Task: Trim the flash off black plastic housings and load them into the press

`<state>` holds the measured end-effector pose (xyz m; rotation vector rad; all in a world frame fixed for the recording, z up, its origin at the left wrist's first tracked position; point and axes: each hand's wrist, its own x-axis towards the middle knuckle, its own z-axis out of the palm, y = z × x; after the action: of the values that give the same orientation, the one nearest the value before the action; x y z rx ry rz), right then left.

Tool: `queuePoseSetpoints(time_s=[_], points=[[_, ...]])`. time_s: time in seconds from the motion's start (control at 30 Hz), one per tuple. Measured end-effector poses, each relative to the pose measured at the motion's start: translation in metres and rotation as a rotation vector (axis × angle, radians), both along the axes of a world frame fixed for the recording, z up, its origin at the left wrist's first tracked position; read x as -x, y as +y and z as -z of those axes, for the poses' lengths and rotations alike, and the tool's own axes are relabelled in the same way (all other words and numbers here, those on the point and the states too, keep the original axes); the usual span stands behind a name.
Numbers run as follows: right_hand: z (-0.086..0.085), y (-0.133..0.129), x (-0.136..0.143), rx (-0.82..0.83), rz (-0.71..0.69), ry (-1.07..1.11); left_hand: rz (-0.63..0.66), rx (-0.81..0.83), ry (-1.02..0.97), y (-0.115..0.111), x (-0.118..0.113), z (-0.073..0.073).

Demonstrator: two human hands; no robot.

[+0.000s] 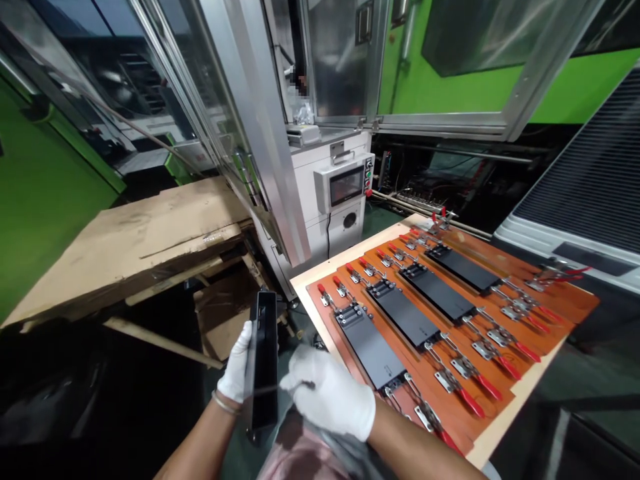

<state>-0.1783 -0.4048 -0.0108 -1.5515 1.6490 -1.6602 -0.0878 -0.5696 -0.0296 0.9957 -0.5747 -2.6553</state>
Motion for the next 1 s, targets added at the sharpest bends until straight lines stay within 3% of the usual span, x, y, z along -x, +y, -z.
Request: queuePoseSetpoints(time_s=[0.1, 0.27, 0.43, 0.57, 0.73, 0.87, 1.0], points=[[0.0, -0.004, 0.002, 0.045, 0.138, -0.012, -0.046, -0.021, 0.065, 0.001, 0.001, 0.0], [-0.006, -0.001, -0.004, -0.007, -0.046, 0.012, -0.01, -0.054, 0.041, -0.002, 0.0, -0.002], [-0.003, -0.002, -0.001, 0.045, 0.11, -0.007, -0.002, -0.024, 0.05, -0.002, 0.001, -0.001], [-0.002, 0.001, 0.001, 0.028, -0.02, 0.038, -0.041, 0.003, 0.01, -0.001, 0.004, -0.002], [-0.004, 0.004, -0.009, -0.037, 0.224, -0.037, -0.136, 0.063, -0.013, -0.002, 0.01, -0.006], [-0.005, 0.005, -0.019, -0.103, 0.208, -0.101, -0.201, 0.111, -0.051, -0.007, 0.012, -0.001], [-0.001, 0.006, -0.024, -0.075, 0.326, -0.133, -0.258, 0.146, -0.013, -0.016, 0.012, 0.011]])
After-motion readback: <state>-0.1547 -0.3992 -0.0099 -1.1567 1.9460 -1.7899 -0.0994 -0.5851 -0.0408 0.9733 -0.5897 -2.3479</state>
